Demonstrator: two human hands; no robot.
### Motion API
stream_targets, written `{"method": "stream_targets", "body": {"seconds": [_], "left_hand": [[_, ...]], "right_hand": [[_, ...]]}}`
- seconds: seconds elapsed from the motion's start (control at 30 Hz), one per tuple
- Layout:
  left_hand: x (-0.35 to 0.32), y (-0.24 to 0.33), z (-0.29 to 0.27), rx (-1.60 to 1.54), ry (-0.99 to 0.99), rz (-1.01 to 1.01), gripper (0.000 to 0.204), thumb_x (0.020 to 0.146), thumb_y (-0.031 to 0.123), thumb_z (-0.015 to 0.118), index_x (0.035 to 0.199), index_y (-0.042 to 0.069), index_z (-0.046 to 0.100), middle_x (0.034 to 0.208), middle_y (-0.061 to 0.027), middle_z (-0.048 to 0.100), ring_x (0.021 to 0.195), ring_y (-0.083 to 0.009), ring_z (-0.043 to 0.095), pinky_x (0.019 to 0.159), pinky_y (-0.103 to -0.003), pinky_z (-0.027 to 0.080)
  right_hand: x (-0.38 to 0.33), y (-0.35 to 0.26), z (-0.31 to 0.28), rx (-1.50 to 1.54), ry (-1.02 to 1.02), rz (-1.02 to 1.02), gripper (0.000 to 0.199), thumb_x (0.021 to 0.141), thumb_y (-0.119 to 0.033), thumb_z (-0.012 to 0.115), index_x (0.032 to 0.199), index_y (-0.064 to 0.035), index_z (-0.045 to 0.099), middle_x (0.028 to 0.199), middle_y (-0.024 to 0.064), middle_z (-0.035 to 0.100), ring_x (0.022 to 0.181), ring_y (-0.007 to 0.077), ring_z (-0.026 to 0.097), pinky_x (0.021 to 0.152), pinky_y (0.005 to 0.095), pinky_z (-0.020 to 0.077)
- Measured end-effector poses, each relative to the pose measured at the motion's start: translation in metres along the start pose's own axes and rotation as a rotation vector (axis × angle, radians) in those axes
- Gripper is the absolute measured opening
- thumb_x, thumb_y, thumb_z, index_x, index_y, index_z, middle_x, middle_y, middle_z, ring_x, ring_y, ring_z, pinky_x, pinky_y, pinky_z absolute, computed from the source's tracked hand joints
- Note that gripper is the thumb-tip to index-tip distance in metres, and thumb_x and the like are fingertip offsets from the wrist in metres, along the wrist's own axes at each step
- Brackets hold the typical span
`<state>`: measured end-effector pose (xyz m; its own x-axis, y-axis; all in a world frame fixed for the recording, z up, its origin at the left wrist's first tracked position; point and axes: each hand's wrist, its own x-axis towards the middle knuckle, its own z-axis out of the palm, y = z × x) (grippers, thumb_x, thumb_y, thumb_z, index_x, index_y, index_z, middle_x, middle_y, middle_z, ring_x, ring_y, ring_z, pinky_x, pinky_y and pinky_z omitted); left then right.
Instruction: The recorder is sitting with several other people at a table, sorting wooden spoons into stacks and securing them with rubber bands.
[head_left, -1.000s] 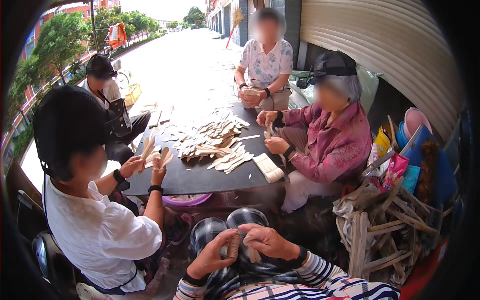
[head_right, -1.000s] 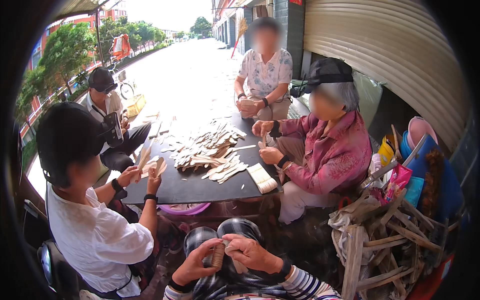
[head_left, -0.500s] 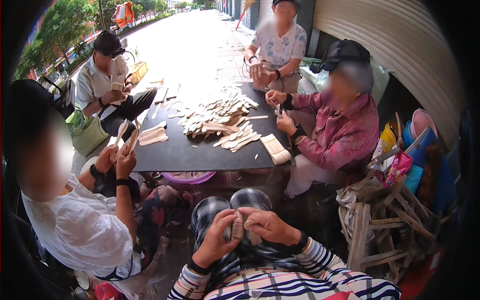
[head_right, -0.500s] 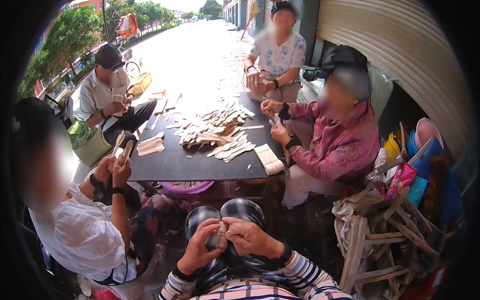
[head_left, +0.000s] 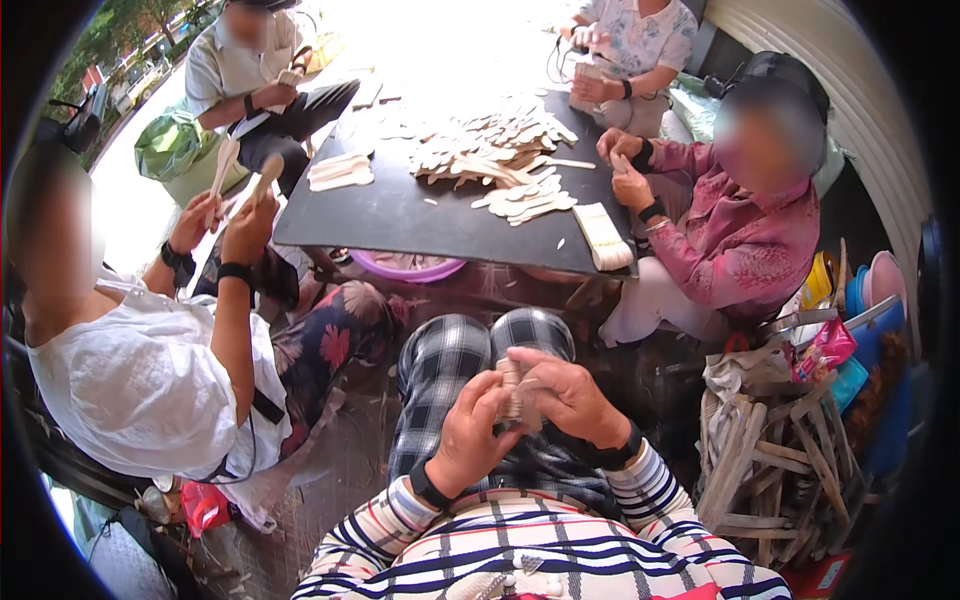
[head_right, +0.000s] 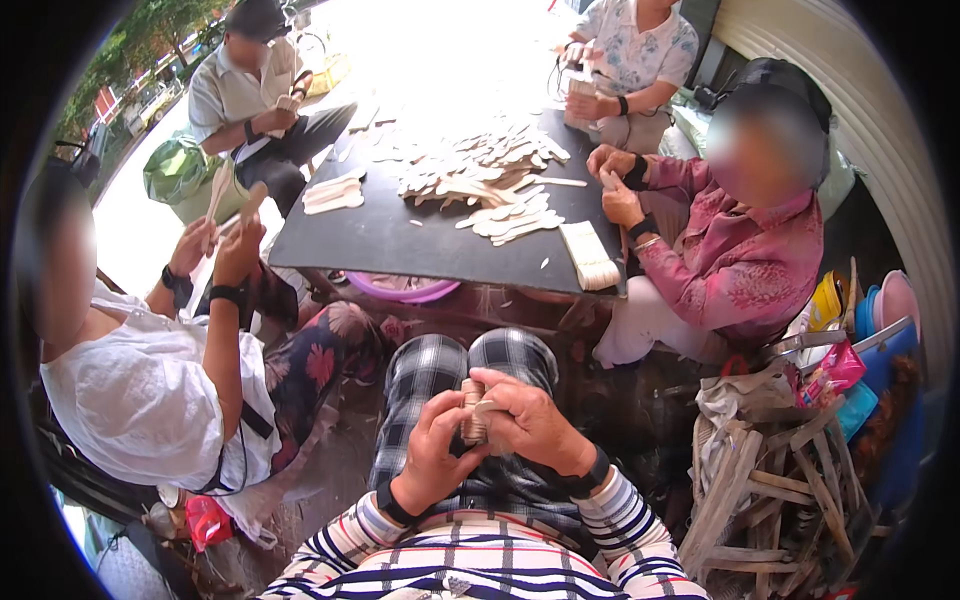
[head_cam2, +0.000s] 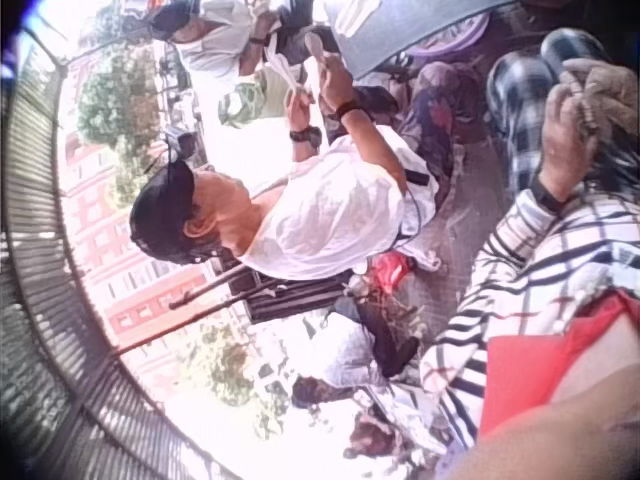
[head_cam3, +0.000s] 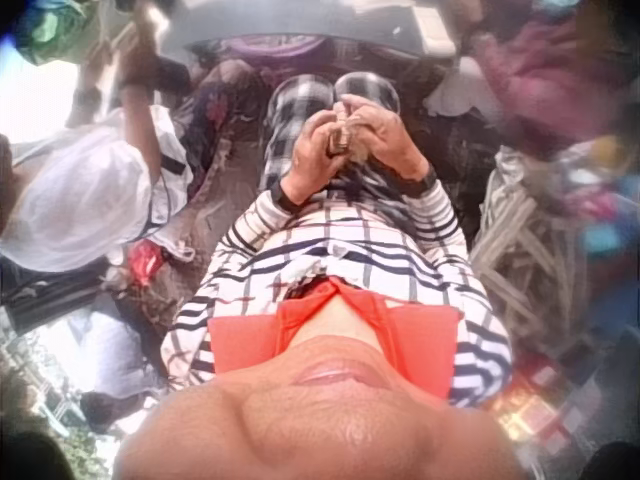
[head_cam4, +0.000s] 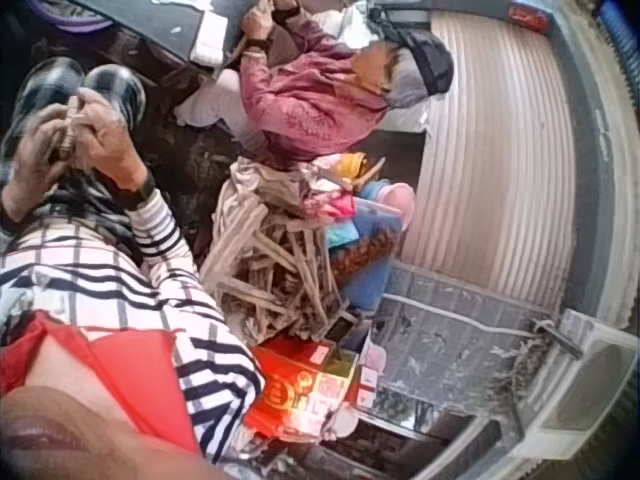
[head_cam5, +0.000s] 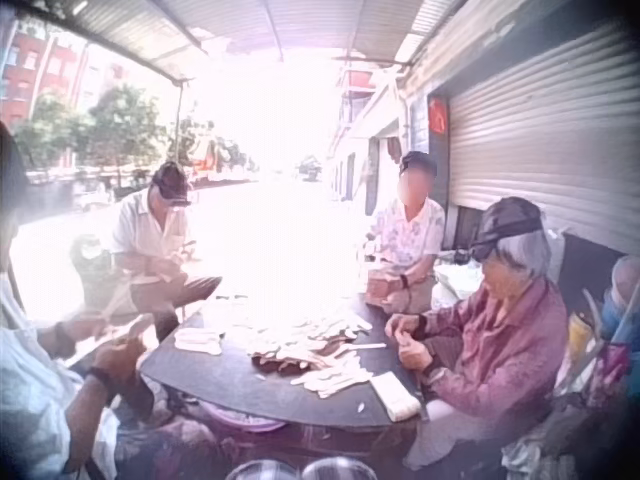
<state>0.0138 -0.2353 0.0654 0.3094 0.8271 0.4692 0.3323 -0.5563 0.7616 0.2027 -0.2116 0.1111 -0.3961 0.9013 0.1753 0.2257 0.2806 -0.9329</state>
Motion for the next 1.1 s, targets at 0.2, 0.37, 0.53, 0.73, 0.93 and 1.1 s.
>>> {"method": "stream_targets", "body": {"seconds": [0.2,0.37,0.53,0.73,0.93,1.1], "left_hand": [[0.015,-0.007,0.014,0.028,0.103,0.01,0.054,0.065,-0.005,0.073,0.111,0.003,0.048,0.117,-0.0225,0.052,0.106,-0.0404,0.055,0.09,-0.043,0.047],[0.022,-0.013,0.009,0.005,0.177,-0.058,0.05,0.066,-0.008,0.068,0.112,0.003,0.05,0.113,-0.0192,0.052,0.101,-0.0356,0.055,0.086,-0.04,0.047],[0.021,-0.019,0.004,0.029,0.205,-0.085,0.049,0.067,-0.008,0.067,0.111,0.002,0.051,0.112,-0.0171,0.052,0.1,-0.0302,0.055,0.086,-0.036,0.047],[0.016,-0.021,0.005,-0.064,0.21,-0.112,0.047,0.069,-0.009,0.067,0.112,0.0,0.051,0.114,-0.0164,0.051,0.1,-0.0238,0.056,0.083,-0.03,0.051],[0.017,-0.011,0.001,0.02,0.202,-0.065,0.05,0.066,-0.01,0.067,0.112,0.002,0.051,0.109,-0.0189,0.052,0.097,-0.0345,0.055,0.083,-0.039,0.047],[0.017,-0.008,0.001,-0.004,0.17,-0.071,0.051,0.065,-0.01,0.068,0.111,0.003,0.052,0.109,-0.0187,0.051,0.095,-0.0346,0.055,0.082,-0.039,0.047]], "right_hand": [[0.007,0.014,-0.007,-0.01,0.031,-0.051,0.01,0.085,-0.001,0.059,0.092,0.0015,0.065,0.116,0.0222,0.062,0.116,0.0298,0.059,0.093,0.0339,0.0454],[0.011,0.022,-0.015,0.24,0.231,0.117,0.012,0.091,-0.003,0.06,0.098,0.0038,0.065,0.116,0.0122,0.064,0.099,0.0123,0.058,0.086,0.0259,0.0461],[0.009,0.01,-0.021,0.248,0.338,0.11,0.01,0.092,-0.003,0.059,0.097,0.0034,0.065,0.095,0.0047,0.066,0.086,0.0082,0.059,0.078,0.0219,0.0467],[0.019,0.006,-0.006,-0.108,0.042,-0.208,0.008,0.081,-0.001,0.064,0.089,0.0001,0.062,0.096,0.0155,0.066,0.088,0.0306,0.063,0.083,0.0359,0.0492],[0.018,0.002,0.003,-0.313,-0.038,-0.329,0.01,0.077,-0.002,0.065,0.084,-0.0019,0.059,0.11,0.0163,0.066,0.098,0.0382,0.06,0.089,0.0411,0.0475],[0.02,-0.004,-0.001,-0.342,-0.092,-0.351,0.012,0.076,-0.002,0.066,0.083,-0.0018,0.056,0.109,0.0163,0.065,0.096,0.0385,0.059,0.088,0.0416,0.0485]]}}
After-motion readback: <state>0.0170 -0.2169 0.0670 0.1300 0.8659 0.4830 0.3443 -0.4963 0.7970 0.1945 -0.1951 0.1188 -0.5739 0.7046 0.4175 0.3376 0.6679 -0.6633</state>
